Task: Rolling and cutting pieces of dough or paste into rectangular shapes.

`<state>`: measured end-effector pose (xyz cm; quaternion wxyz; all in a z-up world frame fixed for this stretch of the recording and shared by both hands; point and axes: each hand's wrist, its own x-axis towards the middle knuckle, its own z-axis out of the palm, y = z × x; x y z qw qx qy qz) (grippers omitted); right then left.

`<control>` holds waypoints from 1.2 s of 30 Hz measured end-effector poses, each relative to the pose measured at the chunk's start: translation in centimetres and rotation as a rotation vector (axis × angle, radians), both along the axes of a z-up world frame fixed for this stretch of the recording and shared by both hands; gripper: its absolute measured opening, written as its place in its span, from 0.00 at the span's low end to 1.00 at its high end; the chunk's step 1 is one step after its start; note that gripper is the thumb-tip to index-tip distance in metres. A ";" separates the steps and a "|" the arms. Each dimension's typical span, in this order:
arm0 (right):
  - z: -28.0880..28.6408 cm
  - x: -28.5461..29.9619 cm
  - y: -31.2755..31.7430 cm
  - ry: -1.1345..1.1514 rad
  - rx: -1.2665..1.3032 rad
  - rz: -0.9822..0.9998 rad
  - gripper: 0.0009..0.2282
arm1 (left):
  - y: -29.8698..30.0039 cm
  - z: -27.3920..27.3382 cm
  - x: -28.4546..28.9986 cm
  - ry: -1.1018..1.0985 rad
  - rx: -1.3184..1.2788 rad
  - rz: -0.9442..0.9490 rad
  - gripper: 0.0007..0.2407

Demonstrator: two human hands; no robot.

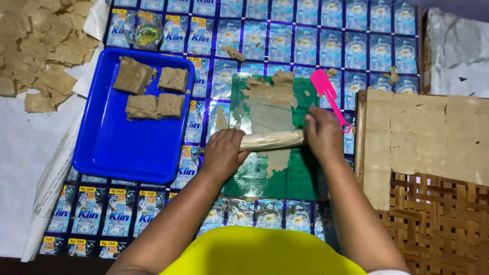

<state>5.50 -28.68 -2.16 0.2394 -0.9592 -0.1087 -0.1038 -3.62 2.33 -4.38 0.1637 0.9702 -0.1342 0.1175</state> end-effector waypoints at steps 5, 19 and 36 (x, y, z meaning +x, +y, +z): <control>-8.6 10.6 -6.4 -0.126 -0.226 -0.157 0.19 | 1.0 2.2 -2.8 0.212 -0.126 0.184 0.21; -4.1 10.2 -6.7 0.002 -0.431 -0.117 0.12 | 0.7 5.0 -2.7 0.010 -0.588 0.423 0.23; 1.8 5.9 -3.5 -0.127 -0.538 0.220 0.02 | 1.7 1.6 -2.1 -0.177 -0.580 0.351 0.16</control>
